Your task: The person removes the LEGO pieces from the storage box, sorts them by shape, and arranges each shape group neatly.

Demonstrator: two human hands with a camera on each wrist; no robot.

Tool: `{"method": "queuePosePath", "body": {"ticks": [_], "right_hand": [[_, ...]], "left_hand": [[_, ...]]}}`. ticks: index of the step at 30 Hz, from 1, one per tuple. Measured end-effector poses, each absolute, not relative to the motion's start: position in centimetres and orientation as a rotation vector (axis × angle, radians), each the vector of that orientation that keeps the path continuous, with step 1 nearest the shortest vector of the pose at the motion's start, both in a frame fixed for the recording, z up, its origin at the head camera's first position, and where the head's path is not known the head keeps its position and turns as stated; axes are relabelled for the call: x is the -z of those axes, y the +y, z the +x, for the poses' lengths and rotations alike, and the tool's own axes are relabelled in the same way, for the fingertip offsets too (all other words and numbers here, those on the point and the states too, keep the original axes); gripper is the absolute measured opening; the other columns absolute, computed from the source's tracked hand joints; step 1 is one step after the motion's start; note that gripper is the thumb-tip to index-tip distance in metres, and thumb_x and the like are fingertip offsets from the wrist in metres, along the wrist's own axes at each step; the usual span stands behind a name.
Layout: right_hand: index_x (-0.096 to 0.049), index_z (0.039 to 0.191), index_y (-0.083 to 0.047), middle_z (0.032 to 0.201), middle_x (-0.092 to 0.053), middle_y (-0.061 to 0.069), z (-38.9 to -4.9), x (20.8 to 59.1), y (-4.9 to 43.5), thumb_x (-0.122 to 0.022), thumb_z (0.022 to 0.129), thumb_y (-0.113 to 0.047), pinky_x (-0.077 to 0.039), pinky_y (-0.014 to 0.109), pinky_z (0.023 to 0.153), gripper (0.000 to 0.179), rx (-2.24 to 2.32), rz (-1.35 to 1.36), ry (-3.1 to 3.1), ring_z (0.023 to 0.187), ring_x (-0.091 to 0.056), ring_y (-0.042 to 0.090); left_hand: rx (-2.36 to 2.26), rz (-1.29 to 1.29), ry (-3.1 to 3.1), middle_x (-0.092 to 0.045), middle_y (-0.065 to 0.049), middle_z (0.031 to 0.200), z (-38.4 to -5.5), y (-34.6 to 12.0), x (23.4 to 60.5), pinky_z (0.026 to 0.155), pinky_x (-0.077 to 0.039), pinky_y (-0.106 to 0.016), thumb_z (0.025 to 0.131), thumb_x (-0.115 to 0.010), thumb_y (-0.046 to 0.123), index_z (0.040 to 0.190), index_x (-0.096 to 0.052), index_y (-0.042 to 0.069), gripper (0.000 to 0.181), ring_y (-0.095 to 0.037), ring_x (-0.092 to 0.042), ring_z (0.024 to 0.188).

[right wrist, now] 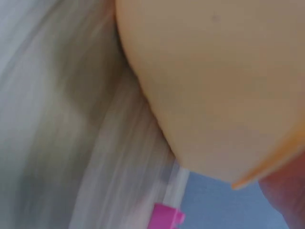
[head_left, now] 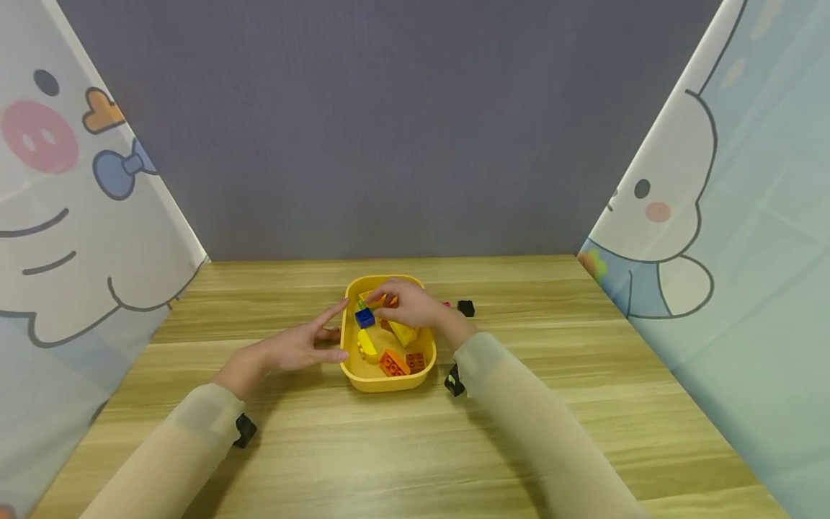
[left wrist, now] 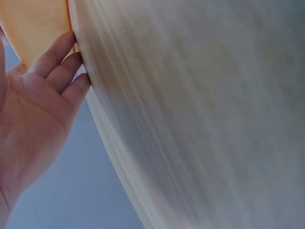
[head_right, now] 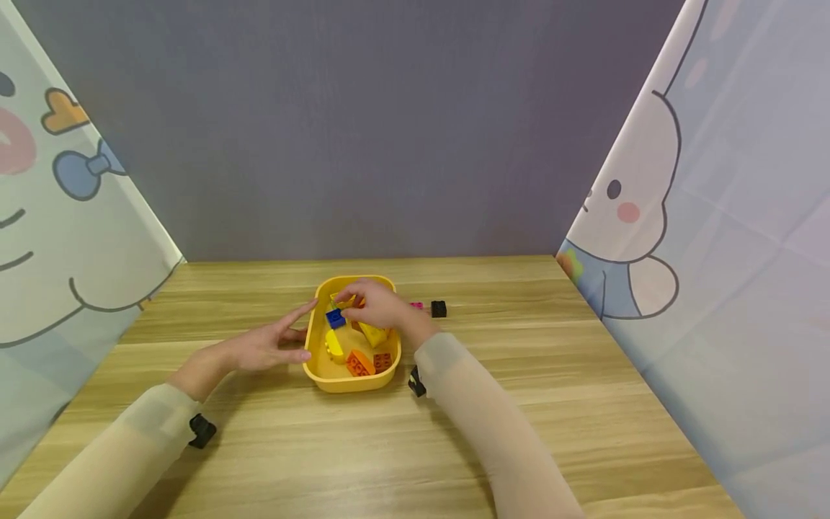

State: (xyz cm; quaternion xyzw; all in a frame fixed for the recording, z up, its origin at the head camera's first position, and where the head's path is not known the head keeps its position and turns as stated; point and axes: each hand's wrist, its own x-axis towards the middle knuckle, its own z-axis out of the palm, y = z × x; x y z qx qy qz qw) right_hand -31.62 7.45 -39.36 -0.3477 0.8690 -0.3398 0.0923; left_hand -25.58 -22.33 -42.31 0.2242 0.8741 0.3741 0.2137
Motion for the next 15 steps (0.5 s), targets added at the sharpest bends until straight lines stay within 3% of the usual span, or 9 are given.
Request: {"method": "queuePosePath", "body": {"ticks": [8,12,15], "right_hand": [[-0.074,0.141,-0.018,0.134,-0.069,0.005,-32.0,40.6,6.4,-0.069,0.11,-0.018,-0.056,0.031,0.094,0.032,0.789,-1.057,2.625,0.105,-0.062,0.018],[-0.067,0.152,-0.026,0.149,-0.067,0.003,-32.1,40.8,6.2,-0.069,0.111,-0.02,-0.055,0.038,0.112,0.042,0.624,-1.087,2.64,0.127,-0.065,0.021],[-0.059,0.159,-0.032,0.163,-0.059,0.0,-32.0,40.8,6.0,-0.069,0.111,-0.024,-0.044,0.047,0.128,0.05,0.491,-1.093,2.651,0.15,-0.055,0.024]], "left_hand": [[-1.043,0.639,2.41,-0.048,-0.03,0.167,-25.5,-22.1,42.4,0.125,-0.038,-0.072,0.104,-0.073,0.054,0.178,0.004,0.036,0.108,-0.049,-0.046,0.156],[-1.04,0.648,2.411,-0.048,-0.031,0.166,-25.6,-22.1,42.2,0.123,-0.038,-0.073,0.105,-0.072,0.053,0.178,0.004,0.033,0.108,-0.05,-0.047,0.155],[-1.034,0.64,2.421,-0.049,-0.03,0.166,-25.6,-22.1,42.3,0.124,-0.037,-0.074,0.104,-0.073,0.054,0.178,0.004,0.033,0.108,-0.051,-0.047,0.155]]}}
